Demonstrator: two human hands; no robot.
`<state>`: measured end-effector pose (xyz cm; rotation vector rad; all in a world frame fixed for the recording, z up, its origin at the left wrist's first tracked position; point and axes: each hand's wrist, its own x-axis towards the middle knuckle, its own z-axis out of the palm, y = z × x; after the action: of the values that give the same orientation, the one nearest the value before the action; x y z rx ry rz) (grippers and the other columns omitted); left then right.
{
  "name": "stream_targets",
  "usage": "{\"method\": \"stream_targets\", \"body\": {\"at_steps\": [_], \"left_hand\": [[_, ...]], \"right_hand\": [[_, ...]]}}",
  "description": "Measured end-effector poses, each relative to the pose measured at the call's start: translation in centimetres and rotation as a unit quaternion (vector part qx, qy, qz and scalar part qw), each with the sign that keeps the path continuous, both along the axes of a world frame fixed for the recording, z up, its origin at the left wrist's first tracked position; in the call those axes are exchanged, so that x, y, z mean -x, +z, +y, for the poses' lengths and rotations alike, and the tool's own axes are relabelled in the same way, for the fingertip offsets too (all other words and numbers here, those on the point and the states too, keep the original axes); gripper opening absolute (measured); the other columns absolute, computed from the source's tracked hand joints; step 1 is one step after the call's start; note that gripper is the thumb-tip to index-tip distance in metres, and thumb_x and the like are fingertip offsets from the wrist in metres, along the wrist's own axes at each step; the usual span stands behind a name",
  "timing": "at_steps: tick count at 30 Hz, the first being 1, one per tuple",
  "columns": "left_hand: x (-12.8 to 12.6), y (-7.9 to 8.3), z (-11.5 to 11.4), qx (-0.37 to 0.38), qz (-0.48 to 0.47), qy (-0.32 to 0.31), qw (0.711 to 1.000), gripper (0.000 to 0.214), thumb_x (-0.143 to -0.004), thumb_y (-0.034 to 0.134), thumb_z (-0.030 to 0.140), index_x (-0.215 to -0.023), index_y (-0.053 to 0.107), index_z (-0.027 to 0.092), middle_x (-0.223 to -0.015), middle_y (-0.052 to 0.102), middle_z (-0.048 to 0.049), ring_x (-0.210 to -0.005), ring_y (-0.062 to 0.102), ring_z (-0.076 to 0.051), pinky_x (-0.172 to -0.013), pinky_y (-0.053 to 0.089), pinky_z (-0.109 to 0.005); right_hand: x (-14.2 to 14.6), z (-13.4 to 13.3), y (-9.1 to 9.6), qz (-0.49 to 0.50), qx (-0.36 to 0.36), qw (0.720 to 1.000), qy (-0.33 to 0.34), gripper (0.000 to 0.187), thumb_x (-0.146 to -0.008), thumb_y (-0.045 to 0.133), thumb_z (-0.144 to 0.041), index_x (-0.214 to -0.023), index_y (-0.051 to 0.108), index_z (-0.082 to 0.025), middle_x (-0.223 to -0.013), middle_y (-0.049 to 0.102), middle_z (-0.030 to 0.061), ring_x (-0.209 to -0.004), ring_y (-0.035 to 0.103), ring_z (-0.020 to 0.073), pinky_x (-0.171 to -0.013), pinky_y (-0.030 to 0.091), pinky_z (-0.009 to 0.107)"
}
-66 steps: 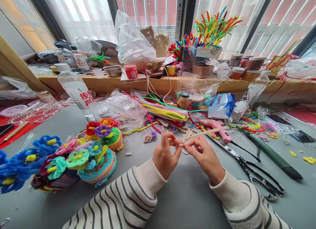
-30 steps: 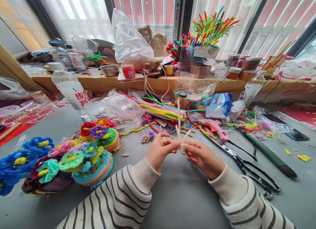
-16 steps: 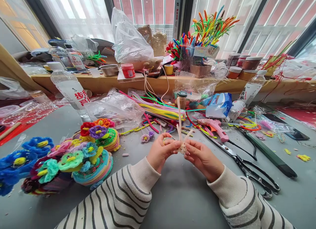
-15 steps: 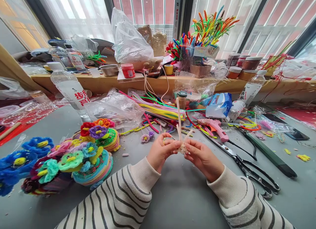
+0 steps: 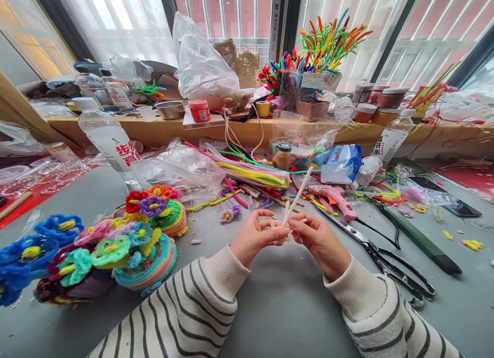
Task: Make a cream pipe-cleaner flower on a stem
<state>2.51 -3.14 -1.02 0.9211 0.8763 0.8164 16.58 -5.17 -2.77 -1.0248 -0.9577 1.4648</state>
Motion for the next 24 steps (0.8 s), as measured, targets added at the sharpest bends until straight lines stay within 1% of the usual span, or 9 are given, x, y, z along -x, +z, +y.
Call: {"method": "stream_targets", "body": {"at_steps": [4,6,8,11,14,16,18,22,24], "left_hand": [[0.20,-0.32,0.24,-0.048,0.026,0.016,0.998,0.046,-0.053,0.066,0.017,-0.082,0.031,0.016,-0.055,0.055,0.0035,-0.052,0.052,-0.008,-0.050,0.036,-0.020],[0.23,-0.37,0.24,-0.056,0.044,0.010,0.997,0.045,-0.054,0.065,0.017,-0.082,0.030,0.016,-0.053,0.055,0.0035,-0.052,0.052,-0.009,-0.050,0.035,-0.020],[0.19,-0.41,0.19,-0.059,0.046,-0.001,0.997,0.044,-0.055,0.065,0.017,-0.082,0.030,0.016,-0.052,0.056,0.0039,-0.051,0.053,-0.009,-0.053,0.037,-0.022],[0.12,-0.59,0.21,-0.067,0.033,-0.006,0.997,0.042,-0.056,0.064,0.016,-0.082,0.031,0.016,-0.052,0.055,0.0044,-0.052,0.053,-0.008,-0.056,0.039,-0.023],[0.12,-0.73,0.37,-0.069,0.023,0.023,0.997,0.043,-0.054,0.065,0.017,-0.082,0.033,0.015,-0.055,0.055,0.0040,-0.054,0.054,-0.008,-0.059,0.040,-0.024],[0.15,-0.67,0.43,-0.053,0.023,0.044,0.997,0.045,-0.052,0.067,0.017,-0.082,0.034,0.015,-0.059,0.056,0.0028,-0.057,0.056,-0.010,-0.060,0.042,-0.026],[0.18,-0.52,0.40,-0.041,0.026,0.048,0.998,0.047,-0.051,0.068,0.017,-0.083,0.033,0.016,-0.061,0.057,0.0017,-0.059,0.057,-0.012,-0.061,0.043,-0.027],[0.21,-0.28,0.24,-0.052,0.036,0.027,0.998,0.048,-0.051,0.068,0.018,-0.084,0.033,0.016,-0.055,0.056,0.0027,-0.058,0.059,-0.015,-0.058,0.043,-0.030],[0.22,-0.27,0.19,-0.054,0.043,0.016,0.997,0.046,-0.051,0.067,0.019,-0.083,0.034,0.016,-0.053,0.055,0.0032,-0.056,0.058,-0.015,-0.057,0.043,-0.029]], "right_hand": [[-0.27,0.16,0.27,-0.027,-0.007,1.000,-0.006,0.021,-0.062,0.060,-0.030,-0.078,0.055,-0.018,-0.063,0.052,-0.0022,-0.050,0.040,0.0058,-0.047,0.030,0.019],[-0.40,0.24,0.44,-0.045,-0.025,0.999,-0.009,0.029,-0.062,0.060,-0.031,-0.088,0.052,-0.021,-0.067,0.051,-0.0023,-0.055,0.042,0.0072,-0.046,0.031,0.019],[-0.47,0.26,0.50,-0.073,-0.055,0.996,-0.012,0.030,-0.063,0.059,-0.030,-0.091,0.052,-0.022,-0.068,0.051,-0.0025,-0.060,0.044,0.0083,-0.048,0.032,0.018],[-0.50,0.23,0.33,-0.119,-0.094,0.988,-0.043,0.017,-0.064,0.059,-0.029,-0.078,0.056,-0.020,-0.066,0.051,-0.0027,-0.061,0.045,0.0084,-0.050,0.033,0.018],[-0.60,0.25,0.05,-0.153,-0.107,0.981,-0.061,0.014,-0.063,0.060,-0.030,-0.066,0.055,-0.017,-0.061,0.049,-0.0032,-0.056,0.044,0.0078,-0.050,0.033,0.019],[-0.73,0.30,-0.02,-0.170,-0.103,0.978,-0.063,0.016,-0.063,0.059,-0.031,-0.064,0.055,-0.016,-0.056,0.049,-0.0032,-0.052,0.042,0.0078,-0.048,0.032,0.020],[-0.86,0.36,0.01,-0.182,-0.096,0.976,-0.070,0.018,-0.063,0.059,-0.033,-0.063,0.055,-0.016,-0.054,0.049,-0.0029,-0.050,0.041,0.0080,-0.047,0.032,0.020],[-0.96,0.38,0.28,-0.185,-0.095,0.974,-0.093,0.020,-0.063,0.058,-0.035,-0.062,0.054,-0.016,-0.052,0.049,-0.0028,-0.049,0.040,0.0080,-0.048,0.032,0.021],[-0.96,0.37,0.39,-0.169,-0.093,0.978,-0.085,0.020,-0.064,0.057,-0.035,-0.063,0.053,-0.016,-0.051,0.049,-0.0031,-0.048,0.041,0.0079,-0.048,0.033,0.021]]}}
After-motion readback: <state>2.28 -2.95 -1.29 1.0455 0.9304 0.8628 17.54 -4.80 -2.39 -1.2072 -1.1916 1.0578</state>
